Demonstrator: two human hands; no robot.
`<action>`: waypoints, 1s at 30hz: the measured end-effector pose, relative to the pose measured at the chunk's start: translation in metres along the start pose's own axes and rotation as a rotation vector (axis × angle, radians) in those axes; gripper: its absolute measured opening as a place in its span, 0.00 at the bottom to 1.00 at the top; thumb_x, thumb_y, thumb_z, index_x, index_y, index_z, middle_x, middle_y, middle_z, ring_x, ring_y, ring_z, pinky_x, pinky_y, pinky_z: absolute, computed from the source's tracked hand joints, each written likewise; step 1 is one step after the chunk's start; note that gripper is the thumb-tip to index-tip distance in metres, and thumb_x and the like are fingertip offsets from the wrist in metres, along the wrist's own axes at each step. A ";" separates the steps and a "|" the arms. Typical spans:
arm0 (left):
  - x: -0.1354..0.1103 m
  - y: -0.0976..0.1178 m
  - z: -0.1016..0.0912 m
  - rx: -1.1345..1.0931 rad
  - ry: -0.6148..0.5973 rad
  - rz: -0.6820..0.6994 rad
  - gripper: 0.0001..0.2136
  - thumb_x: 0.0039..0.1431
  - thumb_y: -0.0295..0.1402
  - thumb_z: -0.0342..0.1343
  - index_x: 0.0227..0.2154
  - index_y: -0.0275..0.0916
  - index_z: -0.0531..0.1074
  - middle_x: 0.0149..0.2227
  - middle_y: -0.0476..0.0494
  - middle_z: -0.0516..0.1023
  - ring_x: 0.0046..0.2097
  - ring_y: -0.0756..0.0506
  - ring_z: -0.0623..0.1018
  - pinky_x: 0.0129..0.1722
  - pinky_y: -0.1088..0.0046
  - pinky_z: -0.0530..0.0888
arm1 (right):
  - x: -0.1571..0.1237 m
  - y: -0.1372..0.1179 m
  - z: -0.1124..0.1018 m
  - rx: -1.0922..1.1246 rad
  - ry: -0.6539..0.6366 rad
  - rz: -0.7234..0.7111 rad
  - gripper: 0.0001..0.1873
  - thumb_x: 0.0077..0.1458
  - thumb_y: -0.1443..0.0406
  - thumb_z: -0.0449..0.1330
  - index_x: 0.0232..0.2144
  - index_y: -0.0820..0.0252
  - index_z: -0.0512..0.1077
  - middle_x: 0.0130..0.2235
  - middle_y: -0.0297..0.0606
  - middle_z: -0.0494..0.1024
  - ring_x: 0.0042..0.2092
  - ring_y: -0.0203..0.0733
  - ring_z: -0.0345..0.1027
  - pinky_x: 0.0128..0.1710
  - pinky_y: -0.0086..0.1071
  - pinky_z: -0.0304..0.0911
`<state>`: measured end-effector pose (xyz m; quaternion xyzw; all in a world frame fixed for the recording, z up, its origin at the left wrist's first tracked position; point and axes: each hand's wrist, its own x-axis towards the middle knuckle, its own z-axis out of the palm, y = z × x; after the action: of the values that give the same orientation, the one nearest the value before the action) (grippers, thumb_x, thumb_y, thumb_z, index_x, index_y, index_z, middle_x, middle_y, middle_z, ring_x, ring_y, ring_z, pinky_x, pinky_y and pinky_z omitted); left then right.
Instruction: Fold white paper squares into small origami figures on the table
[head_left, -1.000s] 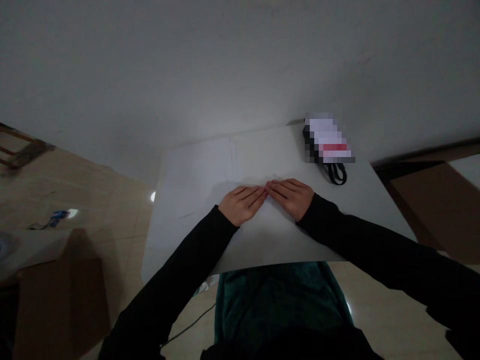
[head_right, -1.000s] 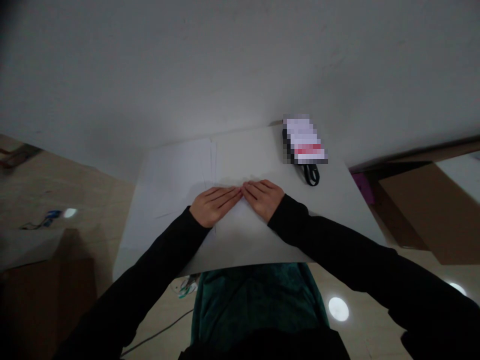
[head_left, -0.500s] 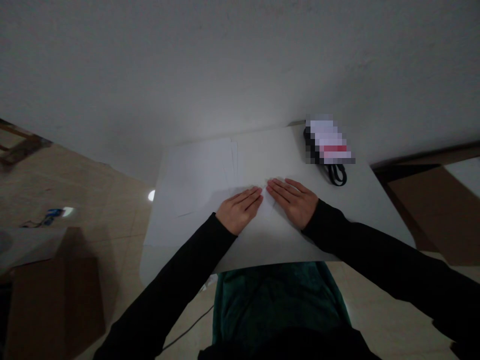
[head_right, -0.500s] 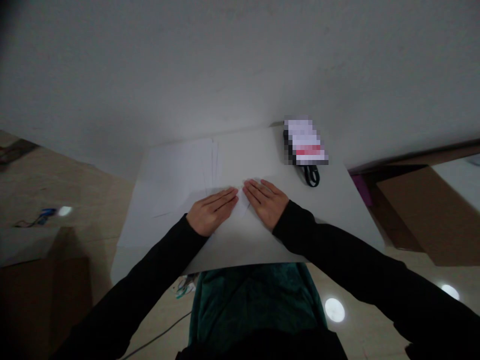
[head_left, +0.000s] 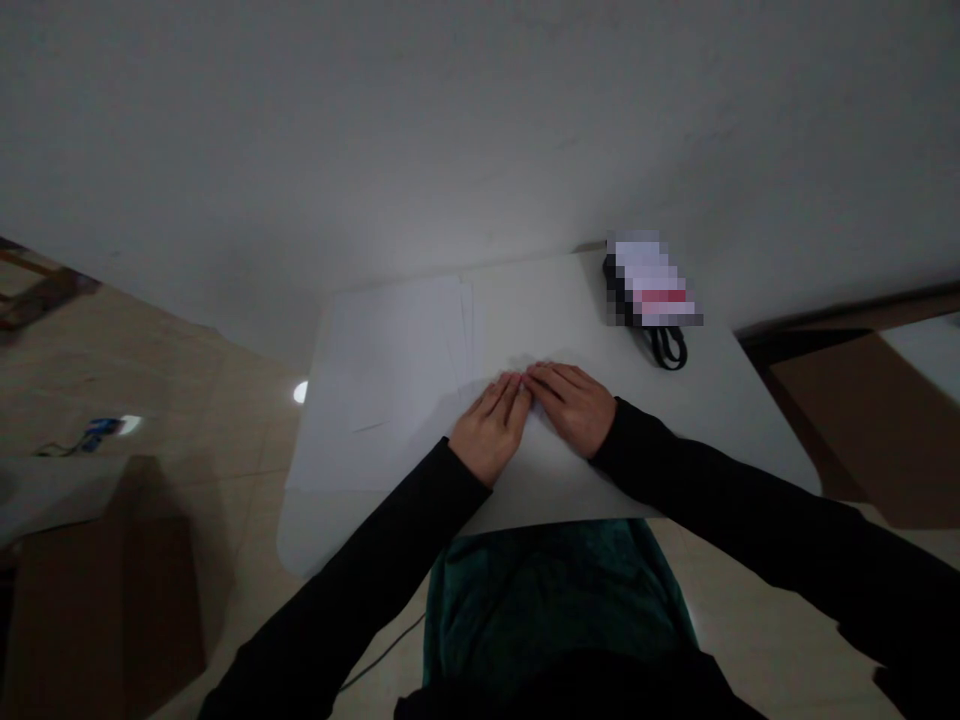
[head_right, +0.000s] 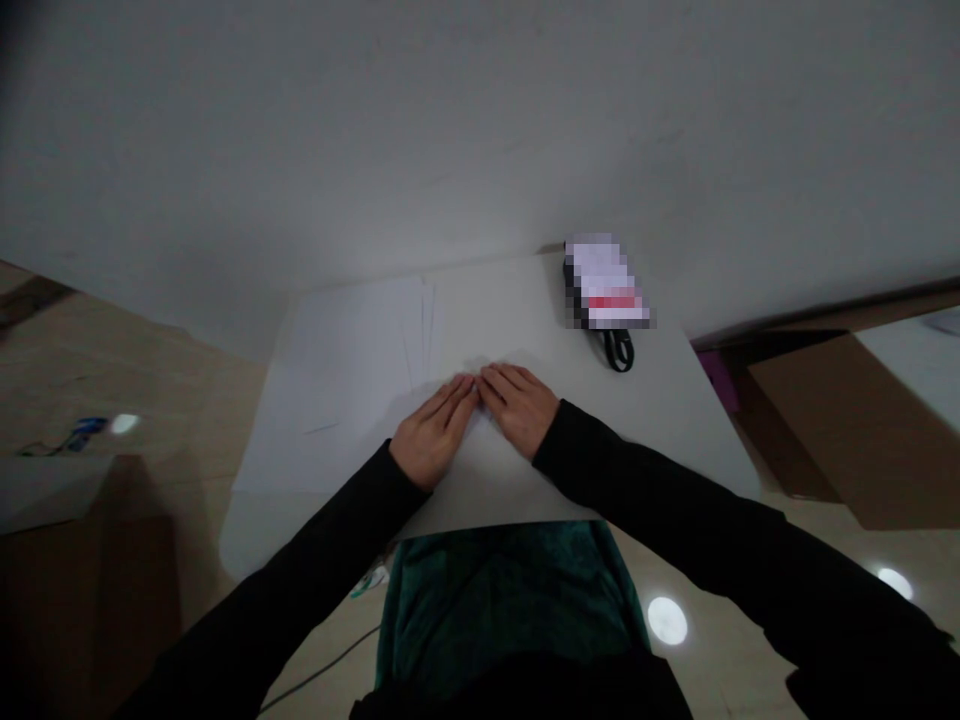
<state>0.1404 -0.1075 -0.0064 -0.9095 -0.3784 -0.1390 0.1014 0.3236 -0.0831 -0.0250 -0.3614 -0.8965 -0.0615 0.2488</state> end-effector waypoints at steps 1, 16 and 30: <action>0.000 0.001 0.000 0.001 -0.020 -0.010 0.18 0.63 0.21 0.42 0.53 0.24 0.66 0.56 0.28 0.69 0.59 0.39 0.69 0.58 0.64 0.70 | 0.000 0.000 0.000 -0.005 0.005 -0.002 0.16 0.60 0.72 0.49 0.47 0.72 0.72 0.47 0.52 0.75 0.51 0.48 0.66 0.50 0.43 0.66; -0.011 0.016 -0.001 0.041 -0.052 -0.288 0.21 0.58 0.23 0.43 0.54 0.22 0.66 0.56 0.27 0.68 0.58 0.38 0.69 0.56 0.62 0.71 | 0.003 0.003 -0.002 -0.089 -0.004 -0.029 0.15 0.59 0.74 0.50 0.45 0.69 0.73 0.43 0.45 0.77 0.45 0.45 0.66 0.44 0.36 0.64; -0.021 0.027 -0.036 0.088 -0.041 -0.557 0.25 0.58 0.39 0.48 0.47 0.17 0.70 0.51 0.17 0.71 0.58 0.31 0.68 0.61 0.47 0.58 | -0.007 0.018 -0.008 0.080 -0.017 0.087 0.22 0.49 0.77 0.51 0.45 0.67 0.73 0.44 0.46 0.76 0.43 0.46 0.67 0.38 0.38 0.65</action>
<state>0.1391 -0.1508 0.0179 -0.7678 -0.6214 -0.1264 0.0910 0.3439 -0.0764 -0.0225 -0.3905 -0.8837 -0.0115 0.2577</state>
